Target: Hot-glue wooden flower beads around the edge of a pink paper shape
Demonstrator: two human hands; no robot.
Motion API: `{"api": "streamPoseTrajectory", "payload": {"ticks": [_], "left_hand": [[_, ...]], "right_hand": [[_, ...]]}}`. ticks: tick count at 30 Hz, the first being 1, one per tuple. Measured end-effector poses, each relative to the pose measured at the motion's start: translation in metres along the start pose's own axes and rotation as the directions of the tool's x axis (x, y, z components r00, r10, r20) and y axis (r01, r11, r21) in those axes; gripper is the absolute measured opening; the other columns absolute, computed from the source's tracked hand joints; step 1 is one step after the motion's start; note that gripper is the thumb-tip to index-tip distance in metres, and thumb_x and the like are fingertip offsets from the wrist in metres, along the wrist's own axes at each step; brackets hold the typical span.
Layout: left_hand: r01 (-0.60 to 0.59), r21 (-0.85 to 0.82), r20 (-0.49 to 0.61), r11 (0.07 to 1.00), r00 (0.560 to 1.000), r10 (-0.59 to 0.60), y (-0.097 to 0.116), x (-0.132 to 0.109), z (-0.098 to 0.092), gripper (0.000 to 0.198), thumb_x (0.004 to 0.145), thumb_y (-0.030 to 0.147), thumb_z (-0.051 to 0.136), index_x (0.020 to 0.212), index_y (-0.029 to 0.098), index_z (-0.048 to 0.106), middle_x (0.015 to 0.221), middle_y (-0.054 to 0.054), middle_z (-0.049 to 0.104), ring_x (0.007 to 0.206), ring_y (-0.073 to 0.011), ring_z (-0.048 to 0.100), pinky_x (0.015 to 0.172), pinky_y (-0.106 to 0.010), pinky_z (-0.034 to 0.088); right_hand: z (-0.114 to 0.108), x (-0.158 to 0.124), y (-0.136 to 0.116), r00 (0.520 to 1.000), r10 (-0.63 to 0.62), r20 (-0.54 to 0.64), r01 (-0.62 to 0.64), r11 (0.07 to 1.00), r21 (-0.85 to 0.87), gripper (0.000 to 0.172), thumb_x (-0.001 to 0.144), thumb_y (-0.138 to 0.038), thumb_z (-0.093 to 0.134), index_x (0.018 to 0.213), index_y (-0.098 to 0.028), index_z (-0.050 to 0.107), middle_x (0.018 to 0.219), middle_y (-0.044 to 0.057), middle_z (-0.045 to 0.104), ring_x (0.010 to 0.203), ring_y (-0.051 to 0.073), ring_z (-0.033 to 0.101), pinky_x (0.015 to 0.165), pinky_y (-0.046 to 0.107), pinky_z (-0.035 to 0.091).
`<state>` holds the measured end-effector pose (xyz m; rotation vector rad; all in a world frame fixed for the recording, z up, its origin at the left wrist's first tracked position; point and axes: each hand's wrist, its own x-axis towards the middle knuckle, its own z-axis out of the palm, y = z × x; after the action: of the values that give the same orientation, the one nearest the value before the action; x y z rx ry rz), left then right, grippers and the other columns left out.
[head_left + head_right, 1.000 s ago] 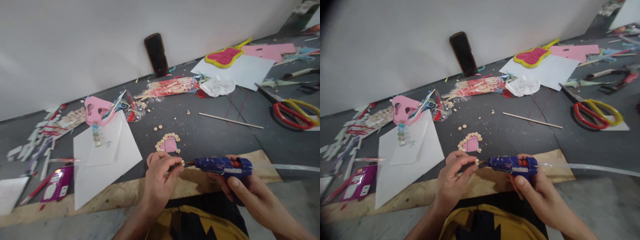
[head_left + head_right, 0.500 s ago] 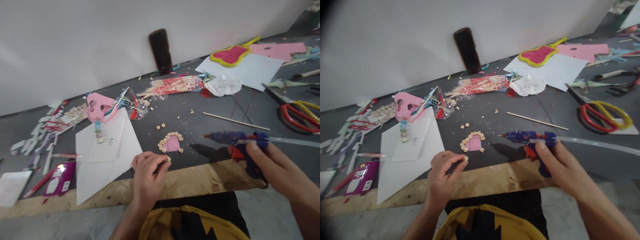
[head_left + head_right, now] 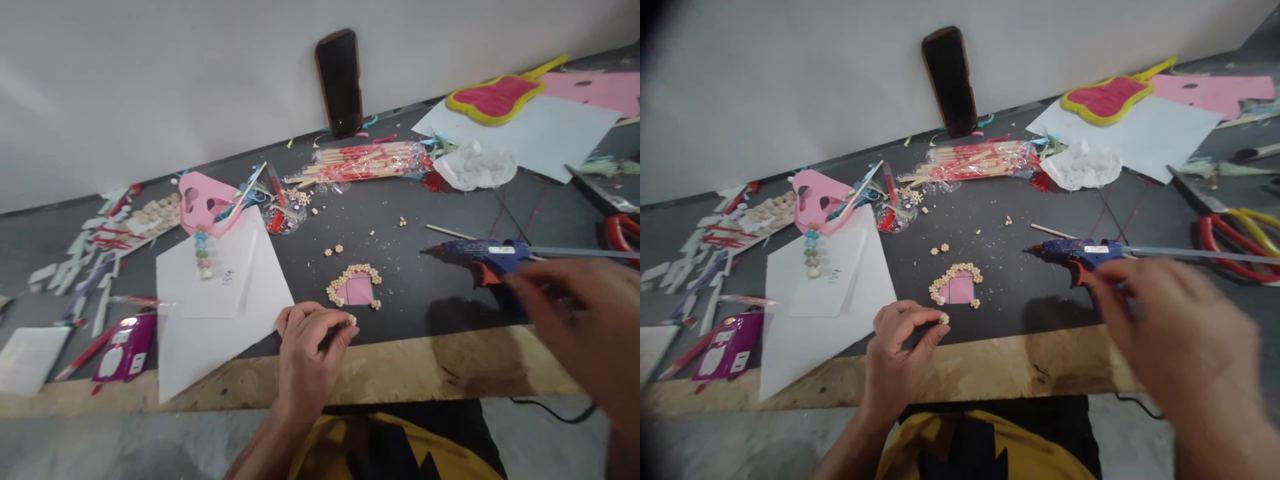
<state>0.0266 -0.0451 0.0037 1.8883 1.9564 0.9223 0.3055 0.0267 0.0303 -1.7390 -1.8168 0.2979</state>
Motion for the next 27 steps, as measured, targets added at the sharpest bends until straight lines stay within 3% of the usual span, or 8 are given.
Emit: {"api": "streamPoseTrajectory", "payload": {"ticks": [2, 4, 6, 8, 16, 19, 23, 27], "left_hand": [[-0.017, 0.011, 0.005, 1.000, 1.000, 0.017, 0.001, 0.001, 0.002, 0.005, 0.086, 0.028, 0.062, 0.085, 0.025, 0.067, 0.081, 0.000, 0.072, 0.087, -0.0205, 0.057, 0.089, -0.043, 0.034], [-0.044, 0.052, 0.006, 0.998, 0.999, 0.044, 0.002, 0.000, 0.004, 0.005, 0.086, 0.028, 0.064, 0.083, 0.025, 0.067, 0.081, 0.000, 0.073, 0.087, -0.0214, 0.056, 0.092, -0.045, 0.030], [-0.068, 0.095, 0.013, 0.993, 0.998, 0.067, 0.001, -0.002, 0.005, 0.003, 0.085, 0.027, 0.065, 0.083, 0.025, 0.067, 0.081, 0.001, 0.073, 0.088, -0.0222, 0.056, 0.094, -0.046, 0.027], [-0.077, 0.126, 0.032, 0.989, 0.997, 0.074, -0.001, -0.005, 0.006, 0.002, 0.084, 0.026, 0.066, 0.084, 0.025, 0.067, 0.082, 0.002, 0.073, 0.089, -0.0228, 0.056, 0.093, -0.046, 0.026], [-0.074, 0.160, 0.072, 0.984, 0.995, 0.064, -0.009, -0.009, -0.006, 0.016, 0.080, 0.038, 0.070, 0.089, 0.024, 0.067, 0.084, 0.000, 0.072, 0.093, -0.0253, 0.054, 0.093, -0.046, 0.027], [-0.090, 0.160, 0.099, 0.983, 0.992, 0.075, -0.014, -0.005, -0.021, 0.006, 0.083, 0.029, 0.067, 0.087, 0.025, 0.067, 0.082, 0.000, 0.072, 0.091, -0.0246, 0.054, 0.093, -0.047, 0.027], [-0.180, 0.202, 0.195, 0.963, 0.971, 0.141, -0.021, 0.009, -0.040, 0.018, 0.086, 0.014, 0.059, 0.098, 0.025, 0.065, 0.092, -0.002, 0.071, 0.095, -0.0248, 0.054, 0.091, -0.047, 0.029], [-0.324, 0.190, 0.242, 0.927, 0.930, 0.276, -0.027, 0.028, -0.044, 0.021, 0.088, 0.014, 0.056, 0.104, 0.024, 0.064, 0.098, -0.003, 0.069, 0.099, -0.0239, 0.054, 0.092, -0.046, 0.030]], "right_hand": [[0.018, -0.024, -0.031, 0.911, -0.407, 0.064, 0.405, 0.914, 0.039, 0.007, 0.083, -0.026, 0.058, 0.089, -0.027, 0.063, 0.083, 0.004, 0.065, 0.078, 0.020, 0.060, 0.067, 0.033, 0.047], [0.040, -0.041, -0.056, 0.807, -0.568, 0.164, 0.542, 0.821, 0.178, 0.019, 0.085, -0.016, 0.054, 0.098, -0.026, 0.063, 0.088, 0.003, 0.068, 0.075, 0.016, 0.062, 0.066, 0.030, 0.051], [0.058, -0.050, -0.070, 0.781, -0.590, 0.203, 0.550, 0.805, 0.223, 0.020, 0.087, -0.013, 0.049, 0.094, -0.022, 0.064, 0.085, 0.003, 0.069, 0.071, 0.015, 0.061, 0.063, 0.030, 0.052], [0.068, -0.052, -0.075, 0.788, -0.578, 0.215, 0.537, 0.814, 0.219, 0.021, 0.088, -0.013, 0.046, 0.091, -0.020, 0.065, 0.083, 0.004, 0.069, 0.070, 0.015, 0.061, 0.062, 0.030, 0.053], [0.077, -0.051, -0.079, 0.798, -0.544, 0.259, 0.541, 0.836, 0.089, 0.013, 0.088, -0.020, 0.054, 0.094, -0.018, 0.065, 0.086, 0.005, 0.069, 0.076, 0.018, 0.061, 0.067, 0.031, 0.050], [0.083, -0.053, -0.086, 0.815, -0.505, 0.284, 0.518, 0.855, 0.030, 0.014, 0.087, -0.030, 0.058, 0.093, -0.018, 0.064, 0.082, 0.005, 0.069, 0.074, 0.019, 0.060, 0.066, 0.032, 0.047], [0.093, -0.054, -0.094, 0.837, -0.468, 0.284, 0.493, 0.870, -0.019, 0.021, 0.085, -0.039, 0.060, 0.085, -0.019, 0.063, 0.075, 0.004, 0.066, 0.068, 0.018, 0.057, 0.063, 0.032, 0.041], [0.097, -0.053, -0.098, 0.838, -0.463, 0.288, 0.494, 0.869, -0.039, 0.015, 0.087, -0.032, 0.059, 0.080, -0.020, 0.062, 0.071, 0.002, 0.063, 0.065, 0.016, 0.054, 0.062, 0.031, 0.035]]}}
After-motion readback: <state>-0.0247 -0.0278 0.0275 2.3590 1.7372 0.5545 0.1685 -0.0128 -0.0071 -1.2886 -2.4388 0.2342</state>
